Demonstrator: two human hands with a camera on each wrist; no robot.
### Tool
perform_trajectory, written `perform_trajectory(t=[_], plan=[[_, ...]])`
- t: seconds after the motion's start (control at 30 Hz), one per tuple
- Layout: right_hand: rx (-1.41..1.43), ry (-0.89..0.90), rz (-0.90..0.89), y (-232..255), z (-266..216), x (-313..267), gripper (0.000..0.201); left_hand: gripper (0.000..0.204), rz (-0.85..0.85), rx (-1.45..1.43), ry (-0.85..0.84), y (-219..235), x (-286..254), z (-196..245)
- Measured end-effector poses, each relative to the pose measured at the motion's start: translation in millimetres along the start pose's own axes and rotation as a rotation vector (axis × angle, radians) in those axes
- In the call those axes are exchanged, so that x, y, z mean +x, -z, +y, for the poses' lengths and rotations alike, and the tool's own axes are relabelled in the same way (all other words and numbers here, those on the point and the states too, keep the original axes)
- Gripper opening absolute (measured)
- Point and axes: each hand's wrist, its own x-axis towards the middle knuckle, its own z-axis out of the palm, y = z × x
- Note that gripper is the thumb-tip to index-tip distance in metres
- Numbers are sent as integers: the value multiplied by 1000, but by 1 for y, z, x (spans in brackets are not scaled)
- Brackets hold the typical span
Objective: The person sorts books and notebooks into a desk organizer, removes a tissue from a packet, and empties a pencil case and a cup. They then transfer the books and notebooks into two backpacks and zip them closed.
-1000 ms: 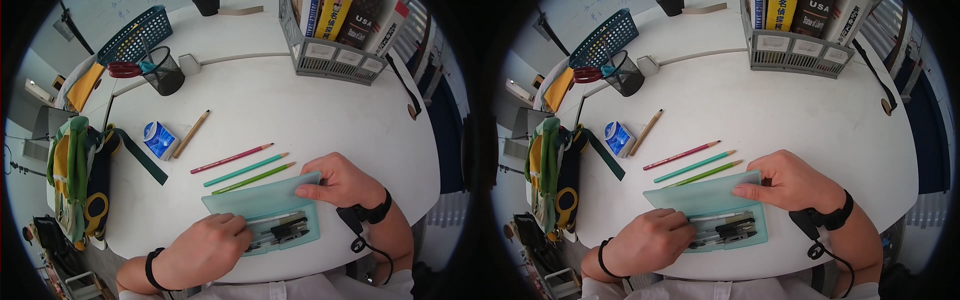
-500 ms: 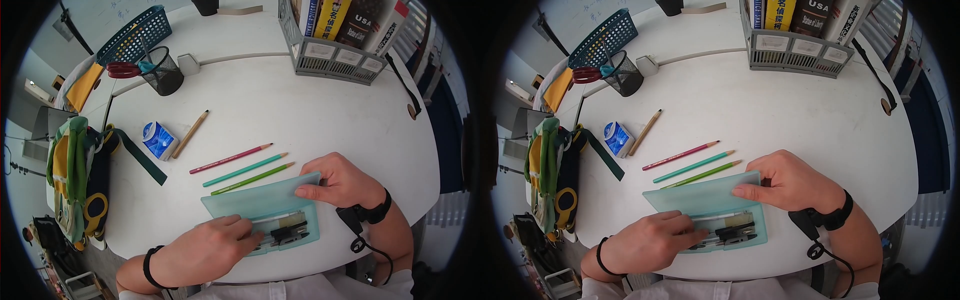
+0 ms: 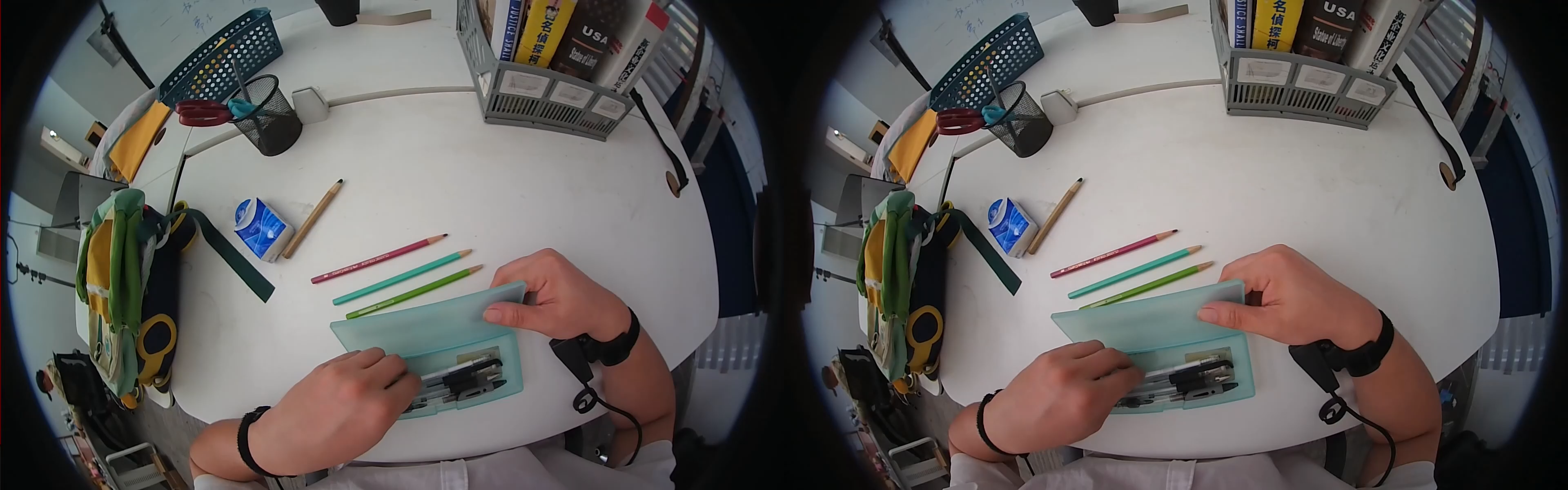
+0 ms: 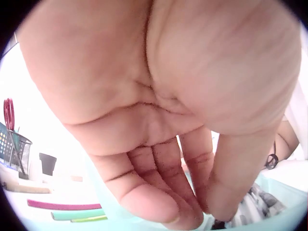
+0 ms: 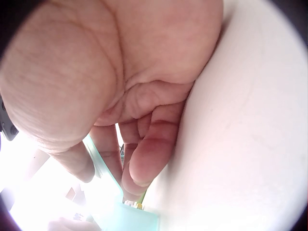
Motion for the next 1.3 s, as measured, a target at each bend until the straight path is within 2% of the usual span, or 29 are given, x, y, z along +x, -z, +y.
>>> perform_trajectory(t=[0.07, 0.13, 0.37, 0.43, 0.57, 0.67, 0.73, 0.77, 0.87, 0.93, 1.13, 1.3], plan=[[2, 3, 1, 0, 1, 0, 39, 31, 6, -12, -4, 1, 0, 0], [-3, 8, 0, 0, 1, 0, 39, 31, -57, -7, 38, 4, 2, 2], [-6, -10, -5, 1, 2, 0, 40, 30, -29, -31, 31, 2, 2, 2], [-16, 6, -12, 1, 4, 0, 39, 32, -51, -87, -54, 2, 1, -1], [2, 16, -11, 0, 1, -1, 35, 36, -64, -101, -32, 5, 3, -1], [-58, 12, -28, -6, -7, -1, 32, 33, -68, -111, -33, 5, 4, -1], [-242, 53, 50, -13, -10, -2, 33, 26, -53, -75, -134, 4, 4, -3], [-245, 55, 48, -15, -13, -2, 33, 26, -49, -73, -134, 4, 4, -1], [-300, 0, 53, -18, -20, -2, 36, 20, -70, -76, -104, 3, 1, 4], [-394, -52, 63, -18, -21, -4, 38, 19, -10, -111, -7, 0, 1, 3], [-419, -56, 71, -16, -25, -4, 41, 16, -30, -1, -83, 1, 3, 3], [-414, -53, 71, -15, -23, -4, 42, 17, -26, -29, -73, -1, 2, 2]])
